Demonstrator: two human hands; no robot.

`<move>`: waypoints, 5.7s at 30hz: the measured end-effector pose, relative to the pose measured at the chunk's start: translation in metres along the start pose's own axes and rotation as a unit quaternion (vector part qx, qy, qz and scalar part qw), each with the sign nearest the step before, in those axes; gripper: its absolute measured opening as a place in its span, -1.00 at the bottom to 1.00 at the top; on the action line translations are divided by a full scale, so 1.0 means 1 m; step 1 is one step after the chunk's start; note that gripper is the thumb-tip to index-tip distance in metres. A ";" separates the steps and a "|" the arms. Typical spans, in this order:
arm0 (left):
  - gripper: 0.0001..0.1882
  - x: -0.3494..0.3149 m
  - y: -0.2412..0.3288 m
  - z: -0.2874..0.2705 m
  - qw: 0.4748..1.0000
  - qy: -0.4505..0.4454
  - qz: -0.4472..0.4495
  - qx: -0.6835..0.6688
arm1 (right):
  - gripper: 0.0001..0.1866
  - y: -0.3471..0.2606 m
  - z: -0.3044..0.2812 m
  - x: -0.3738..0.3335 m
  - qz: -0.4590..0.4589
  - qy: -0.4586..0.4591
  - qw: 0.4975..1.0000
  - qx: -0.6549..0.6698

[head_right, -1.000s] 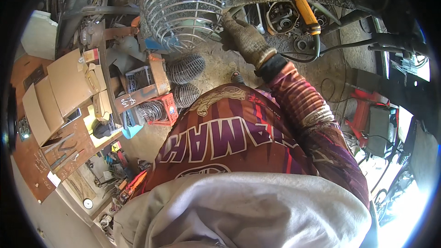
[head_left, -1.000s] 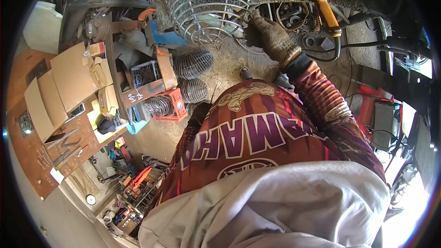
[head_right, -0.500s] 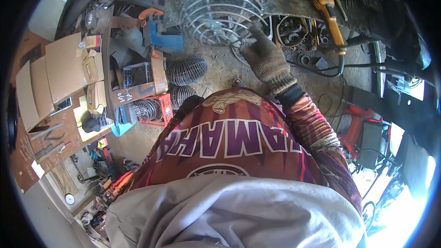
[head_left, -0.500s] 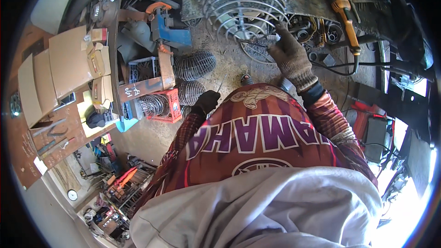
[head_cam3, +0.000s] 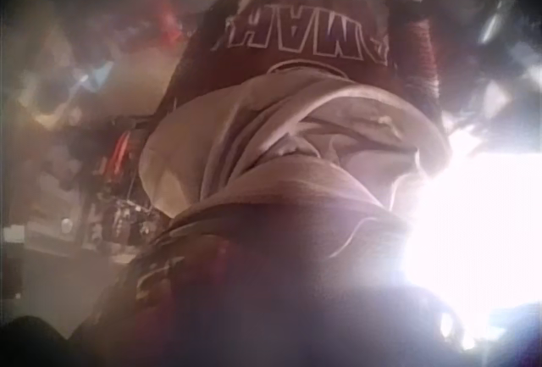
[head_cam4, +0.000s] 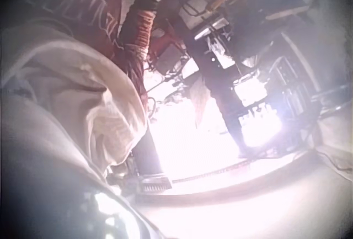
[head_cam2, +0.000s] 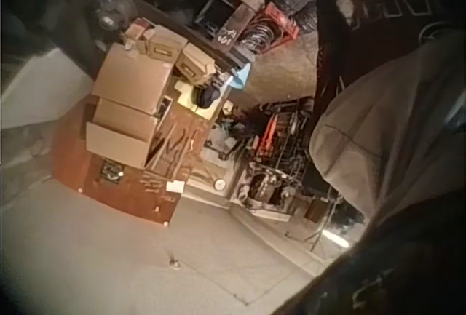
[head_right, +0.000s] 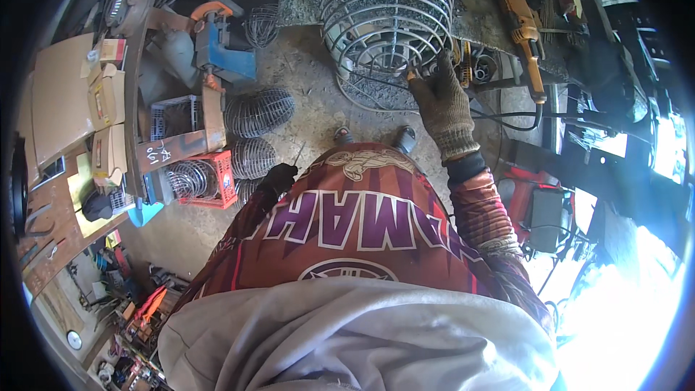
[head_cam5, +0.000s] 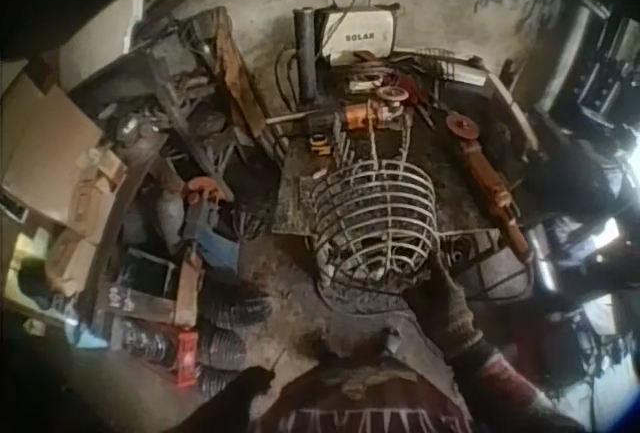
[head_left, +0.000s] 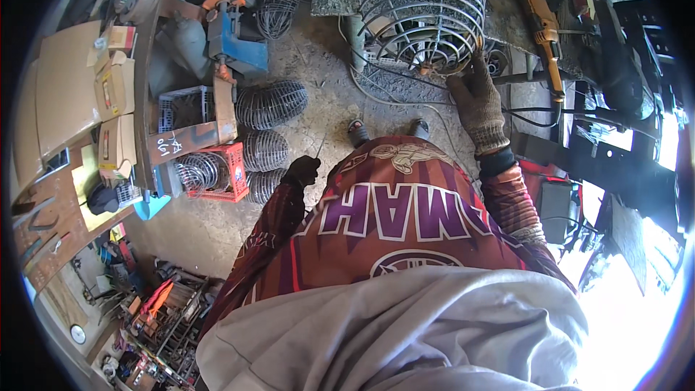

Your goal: The person uses a welding tool to fuse a metal rod onto a spherical wire frame cage, repeating the process at multiple points.

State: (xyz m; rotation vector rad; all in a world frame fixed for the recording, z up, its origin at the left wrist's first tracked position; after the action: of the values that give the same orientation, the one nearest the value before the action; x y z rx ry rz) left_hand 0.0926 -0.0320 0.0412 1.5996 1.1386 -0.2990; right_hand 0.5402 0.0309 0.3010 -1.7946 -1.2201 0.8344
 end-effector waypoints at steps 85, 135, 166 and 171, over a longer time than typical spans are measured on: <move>-0.73 -0.058 0.324 -0.067 0.992 0.083 0.096 -0.013 | -0.38 0.030 -0.014 0.061 -0.315 -0.133 0.922 -0.184; -0.77 -0.072 0.383 -0.117 0.957 0.120 0.260 -0.053 | -0.50 0.060 0.006 0.063 0.194 -0.160 0.726 0.640; -0.66 -0.065 0.538 -0.138 0.919 0.296 0.059 0.253 | -0.39 0.074 0.043 0.075 0.176 -0.119 0.723 0.657; -0.68 -0.069 0.550 -0.135 0.875 0.299 0.074 0.374 | -0.34 0.068 0.035 0.074 0.178 -0.116 0.750 0.627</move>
State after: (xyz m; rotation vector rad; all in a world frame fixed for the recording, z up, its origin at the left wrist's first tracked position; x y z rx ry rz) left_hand 0.4415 0.0808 0.4779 2.5773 1.4456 -0.1427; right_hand 0.5627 0.0947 0.2188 -0.7556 -0.1709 1.6089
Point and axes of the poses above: each hand's wrist, its own x-axis towards the middle knuckle, its own z-axis out of the palm, y = z × x, the point moved 5 cm from there along x, towards the middle knuckle, and after that the axes turned 3 degrees about -y, right-handed, at the moved point
